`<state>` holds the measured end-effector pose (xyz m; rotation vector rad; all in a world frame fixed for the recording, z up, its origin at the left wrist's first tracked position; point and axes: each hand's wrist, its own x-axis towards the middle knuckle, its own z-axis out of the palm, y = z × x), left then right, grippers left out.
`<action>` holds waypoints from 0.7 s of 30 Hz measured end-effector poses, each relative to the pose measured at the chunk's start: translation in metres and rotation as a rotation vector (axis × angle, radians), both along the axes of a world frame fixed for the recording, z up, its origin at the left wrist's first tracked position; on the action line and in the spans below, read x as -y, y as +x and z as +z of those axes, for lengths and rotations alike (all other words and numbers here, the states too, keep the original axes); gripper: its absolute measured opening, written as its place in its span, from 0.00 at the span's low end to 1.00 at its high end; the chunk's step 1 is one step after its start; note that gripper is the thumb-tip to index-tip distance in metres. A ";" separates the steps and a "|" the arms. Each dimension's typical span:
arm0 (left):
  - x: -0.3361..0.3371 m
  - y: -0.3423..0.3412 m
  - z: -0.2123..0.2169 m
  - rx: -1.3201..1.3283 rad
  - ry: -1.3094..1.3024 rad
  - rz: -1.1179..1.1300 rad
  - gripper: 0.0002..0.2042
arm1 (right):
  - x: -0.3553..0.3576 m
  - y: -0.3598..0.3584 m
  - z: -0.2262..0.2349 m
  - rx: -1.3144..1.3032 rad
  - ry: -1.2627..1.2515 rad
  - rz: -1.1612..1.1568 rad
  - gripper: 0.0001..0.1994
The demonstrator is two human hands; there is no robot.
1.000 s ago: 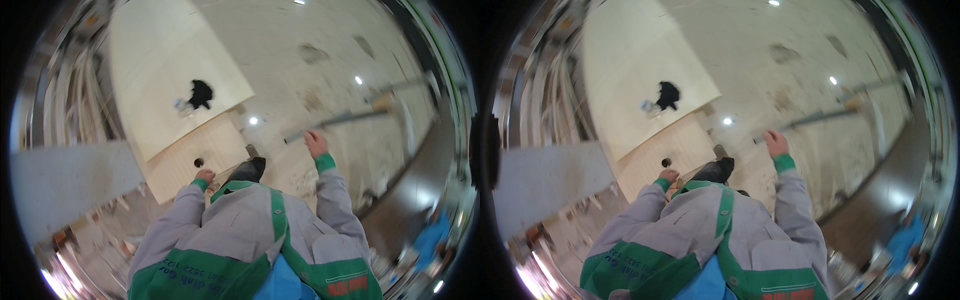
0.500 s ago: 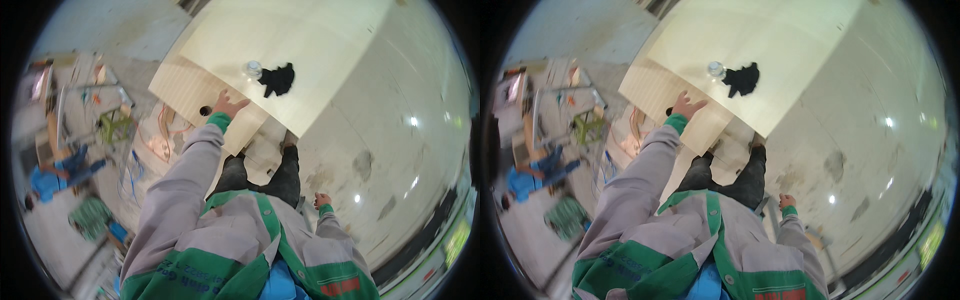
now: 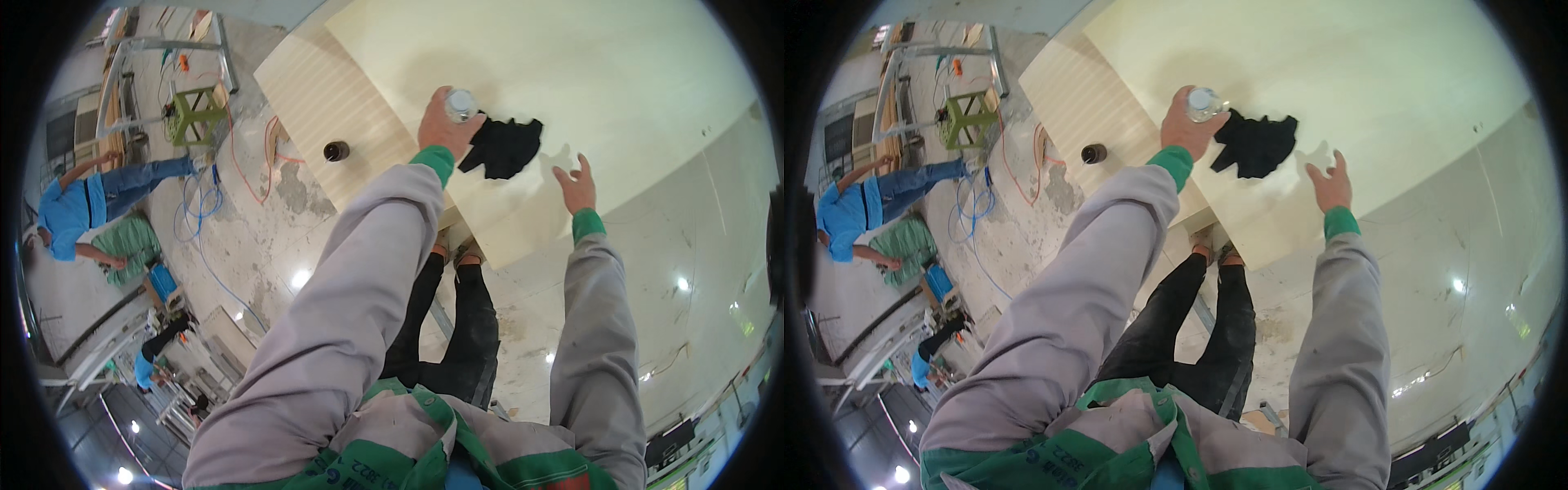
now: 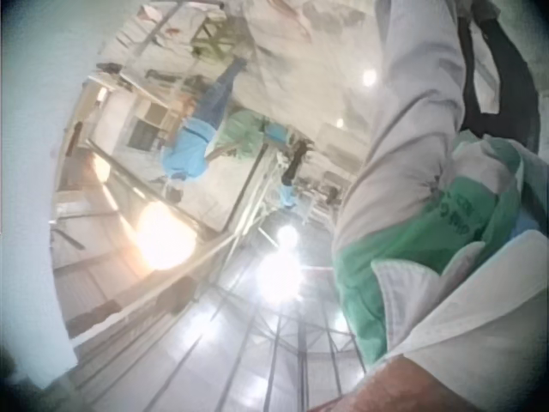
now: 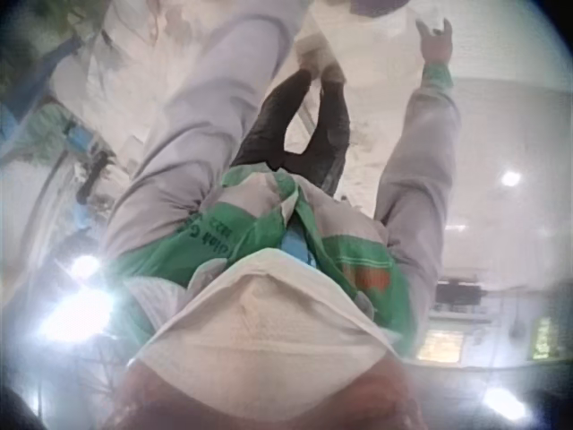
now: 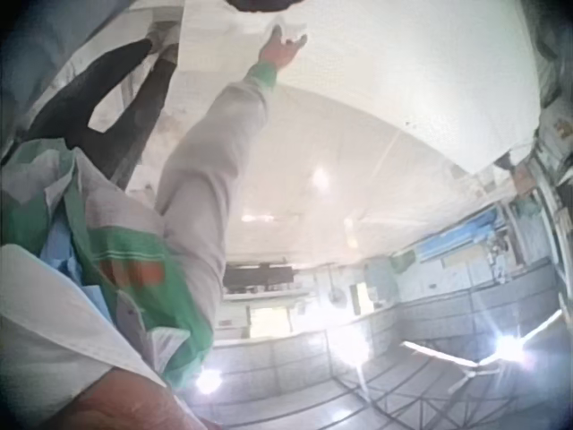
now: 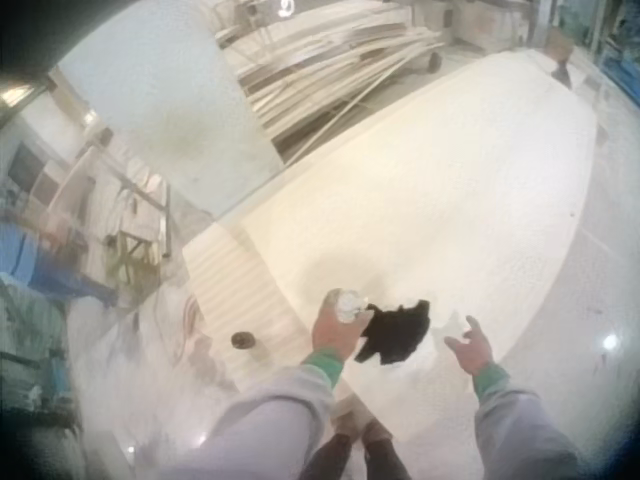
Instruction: The person uses a blue air blower to clean a large white board, then carries it with another worker to a workbench. The person measures the board with a tape measure and marks it with a green marker.
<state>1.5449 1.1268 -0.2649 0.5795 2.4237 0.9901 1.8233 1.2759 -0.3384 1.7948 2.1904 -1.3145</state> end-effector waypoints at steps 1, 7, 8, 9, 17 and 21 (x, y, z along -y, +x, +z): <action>0.002 -0.002 -0.003 0.032 -0.001 0.008 0.44 | 0.013 -0.026 -0.012 0.012 0.094 0.109 0.44; 0.066 -0.075 0.001 0.065 0.079 0.220 0.34 | 0.111 -0.137 -0.043 0.171 0.068 0.345 0.22; 0.081 -0.097 0.002 0.064 0.066 0.279 0.34 | 0.135 -0.147 -0.038 0.126 0.032 0.443 0.19; 0.095 -0.117 0.003 0.004 0.090 0.330 0.33 | 0.153 -0.162 -0.034 0.164 -0.113 0.528 0.19; 0.136 -0.213 -0.020 -0.159 -0.266 0.393 0.37 | 0.218 -0.183 -0.001 -0.214 -0.279 0.430 0.33; 0.144 -0.218 -0.039 -0.144 -0.220 0.432 0.40 | 0.205 -0.061 -0.001 -0.155 -0.486 -0.048 0.34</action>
